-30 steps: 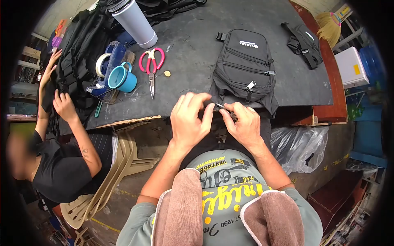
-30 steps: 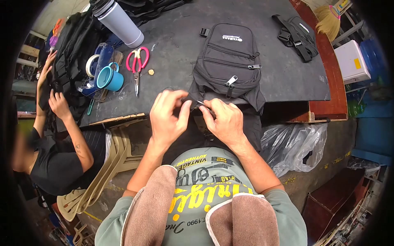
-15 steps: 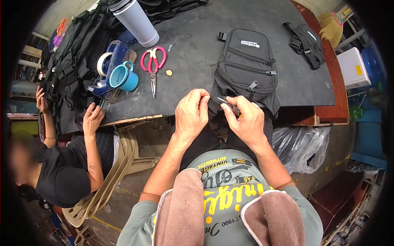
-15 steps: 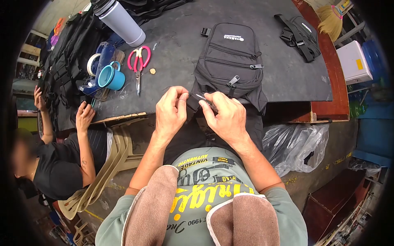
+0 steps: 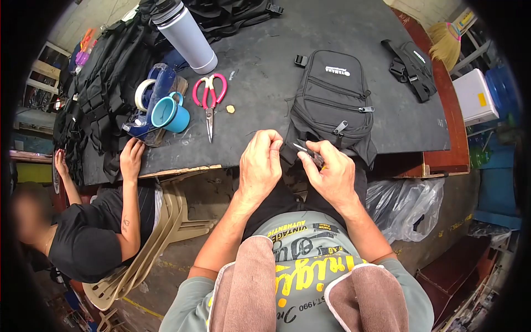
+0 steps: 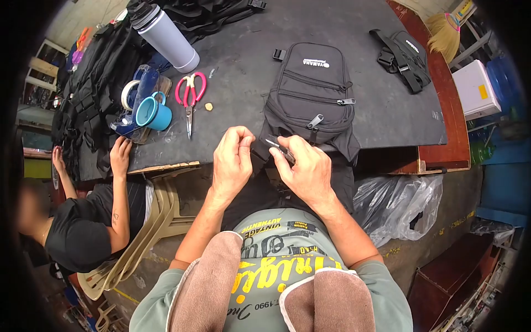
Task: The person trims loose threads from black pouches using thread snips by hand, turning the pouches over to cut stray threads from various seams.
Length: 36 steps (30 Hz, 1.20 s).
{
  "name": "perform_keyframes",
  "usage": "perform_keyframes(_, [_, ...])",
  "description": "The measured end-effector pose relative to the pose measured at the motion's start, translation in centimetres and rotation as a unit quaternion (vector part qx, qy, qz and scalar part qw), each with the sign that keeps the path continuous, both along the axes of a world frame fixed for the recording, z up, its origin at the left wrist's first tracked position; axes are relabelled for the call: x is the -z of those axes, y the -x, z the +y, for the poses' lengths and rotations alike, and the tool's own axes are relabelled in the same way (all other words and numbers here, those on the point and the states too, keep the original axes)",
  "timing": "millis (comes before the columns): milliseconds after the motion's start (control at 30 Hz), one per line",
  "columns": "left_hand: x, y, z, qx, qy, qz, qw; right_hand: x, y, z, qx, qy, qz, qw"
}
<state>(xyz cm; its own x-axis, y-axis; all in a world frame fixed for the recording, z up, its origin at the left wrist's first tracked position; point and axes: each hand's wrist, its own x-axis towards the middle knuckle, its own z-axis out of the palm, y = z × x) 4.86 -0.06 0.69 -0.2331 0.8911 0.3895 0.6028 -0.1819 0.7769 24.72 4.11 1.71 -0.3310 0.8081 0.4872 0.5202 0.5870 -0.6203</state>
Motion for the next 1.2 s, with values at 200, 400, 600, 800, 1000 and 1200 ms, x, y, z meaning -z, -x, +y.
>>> perform_keyframes(200, [-1.9,-0.4,0.0,-0.002,-0.004,0.081,0.997,-0.2,-0.5,-0.2,0.007,0.031,0.012,0.999])
perform_keyframes(400, [-0.5,-0.7,0.7,0.001,0.001,0.104,0.995,-1.1,-0.2,-0.3,0.003,0.026,0.029,0.999])
perform_keyframes(600, [1.0,-0.4,0.6,-0.009,-0.011,0.077,0.997,0.3,0.4,-0.1,-0.008,0.011,0.011,1.000])
perform_keyframes(800, [1.4,-0.6,0.6,-0.007,-0.025,0.091,0.996,0.7,1.1,-0.1,0.000,0.032,0.009,0.999])
perform_keyframes(1000, [1.4,-0.6,0.5,-0.009,-0.024,0.096,0.995,1.2,1.2,0.2,-0.005,0.033,0.014,0.999])
perform_keyframes(1200, [1.5,-0.6,0.6,-0.011,-0.025,0.090,0.996,0.9,1.0,0.1,-0.007,0.034,0.019,0.999])
